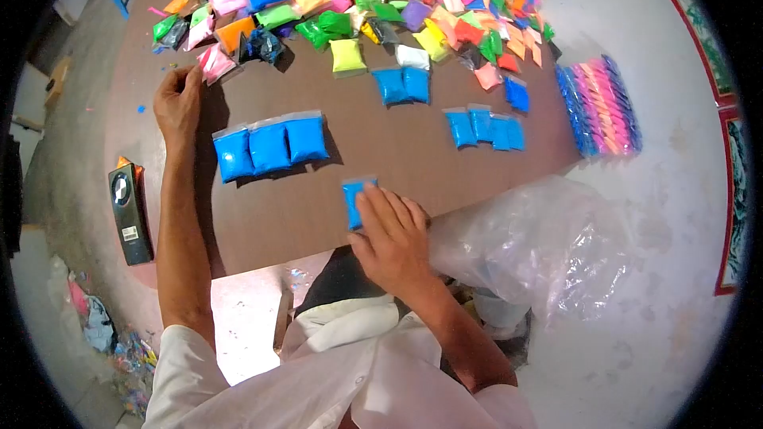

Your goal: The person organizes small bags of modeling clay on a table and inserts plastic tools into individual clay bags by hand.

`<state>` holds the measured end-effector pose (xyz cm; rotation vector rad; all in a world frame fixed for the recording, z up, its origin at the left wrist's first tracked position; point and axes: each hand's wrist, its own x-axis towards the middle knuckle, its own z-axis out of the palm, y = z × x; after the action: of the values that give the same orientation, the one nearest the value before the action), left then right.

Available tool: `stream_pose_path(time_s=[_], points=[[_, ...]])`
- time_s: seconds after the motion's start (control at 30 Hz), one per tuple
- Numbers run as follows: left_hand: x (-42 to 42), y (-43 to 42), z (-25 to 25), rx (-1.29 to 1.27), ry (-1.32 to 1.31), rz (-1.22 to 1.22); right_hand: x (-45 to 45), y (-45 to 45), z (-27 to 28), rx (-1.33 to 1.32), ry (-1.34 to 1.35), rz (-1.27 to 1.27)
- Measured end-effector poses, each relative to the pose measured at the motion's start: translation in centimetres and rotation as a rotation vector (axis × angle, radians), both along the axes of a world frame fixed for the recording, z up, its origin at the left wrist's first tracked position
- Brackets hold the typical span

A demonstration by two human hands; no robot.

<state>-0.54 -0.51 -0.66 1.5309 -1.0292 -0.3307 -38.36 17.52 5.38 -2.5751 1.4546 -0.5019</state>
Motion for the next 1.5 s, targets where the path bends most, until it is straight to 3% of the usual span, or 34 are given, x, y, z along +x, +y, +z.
stream_pose_path(time_s=[0.27, 0.37, 0.47, 0.63, 0.77, 1.13, 1.5], points=[[0.4, -0.4, -0.5, 0.010, -0.003, -0.017, -0.2, -0.4, 1.2, 0.060, -0.102, -0.055], [0.5, -0.1, -0.3, 0.032, -0.084, 0.010, -0.5, 0.1, 1.0, -0.030, -0.146, -0.044], [0.9, -0.4, -0.6, 0.021, 0.027, -0.028, -0.7, 0.4, 0.3, -0.044, -0.148, 0.029], [0.6, -0.6, -0.6, -0.056, -0.024, -0.012, -0.5, -0.4, 0.1, -0.030, -0.075, 0.052], [0.7, -0.7, -0.8, -0.041, -0.010, -0.002, -0.5, -1.0, -0.3, -0.038, -0.184, 0.021], [0.1, -0.7, -0.3, -0.043, -0.037, 0.069, 9.2, -0.7, -0.9, -0.060, -0.321, 0.296], [-0.7, 0.2, 1.1, 0.005, -0.065, 0.074, 8.3, -0.2, -1.4, -0.063, -0.374, 0.221]])
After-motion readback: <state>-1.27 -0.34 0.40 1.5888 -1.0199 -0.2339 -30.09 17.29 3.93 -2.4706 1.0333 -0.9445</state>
